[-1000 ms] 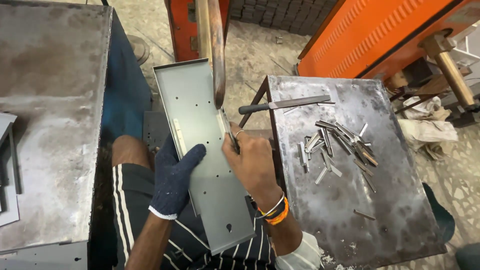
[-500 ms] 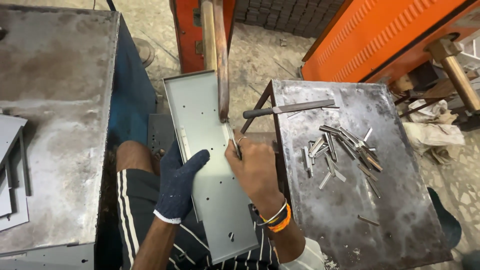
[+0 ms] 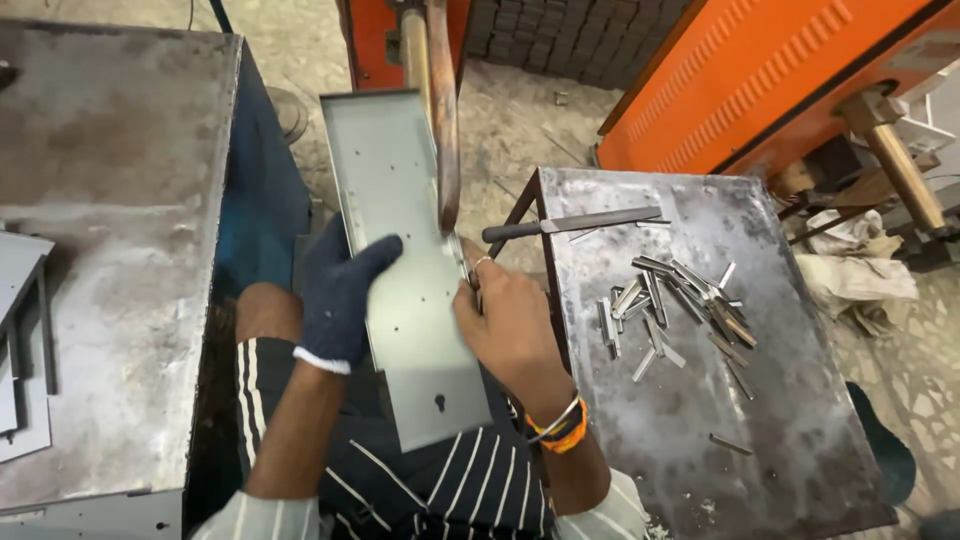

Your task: The person sits at a workshop bench holding a gray sheet-metal box panel and picks up small metal strips from a nearby table one at a time, fitting each strip into slots along the panel. Finished panels are stacked on the adjacent table as the person works through them.

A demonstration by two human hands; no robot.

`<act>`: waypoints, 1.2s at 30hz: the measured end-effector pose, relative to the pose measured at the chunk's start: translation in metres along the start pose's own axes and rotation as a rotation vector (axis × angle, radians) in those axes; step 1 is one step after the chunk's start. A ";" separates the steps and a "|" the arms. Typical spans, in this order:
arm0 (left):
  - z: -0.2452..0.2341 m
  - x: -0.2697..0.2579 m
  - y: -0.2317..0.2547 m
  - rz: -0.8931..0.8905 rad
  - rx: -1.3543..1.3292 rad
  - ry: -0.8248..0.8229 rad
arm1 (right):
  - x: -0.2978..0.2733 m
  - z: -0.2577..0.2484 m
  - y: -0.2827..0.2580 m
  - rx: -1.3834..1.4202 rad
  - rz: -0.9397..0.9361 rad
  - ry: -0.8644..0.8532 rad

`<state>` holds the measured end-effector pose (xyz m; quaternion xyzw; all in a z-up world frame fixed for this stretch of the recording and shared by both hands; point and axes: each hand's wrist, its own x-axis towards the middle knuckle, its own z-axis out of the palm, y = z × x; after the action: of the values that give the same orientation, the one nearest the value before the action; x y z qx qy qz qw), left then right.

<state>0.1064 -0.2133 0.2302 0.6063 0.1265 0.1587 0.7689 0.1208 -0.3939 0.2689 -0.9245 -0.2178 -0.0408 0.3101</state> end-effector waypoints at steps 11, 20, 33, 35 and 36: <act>-0.009 0.028 -0.022 -0.017 -0.085 -0.002 | 0.009 0.017 0.010 -0.010 -0.068 0.079; -0.013 -0.007 -0.017 -0.028 -0.105 -0.061 | -0.023 0.029 0.012 -0.243 -0.027 0.051; -0.032 -0.056 -0.003 -0.035 -0.037 0.003 | -0.036 0.010 -0.020 -0.170 0.029 -0.065; -0.044 -0.070 -0.002 -0.070 -0.028 0.033 | -0.032 0.025 -0.021 -0.170 0.048 -0.125; -0.053 -0.075 -0.008 -0.079 0.019 0.068 | -0.029 0.034 -0.022 -0.153 0.015 -0.102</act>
<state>0.0176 -0.1980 0.2103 0.6025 0.1780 0.1473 0.7639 0.0830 -0.3689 0.2478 -0.9481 -0.2224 -0.0077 0.2272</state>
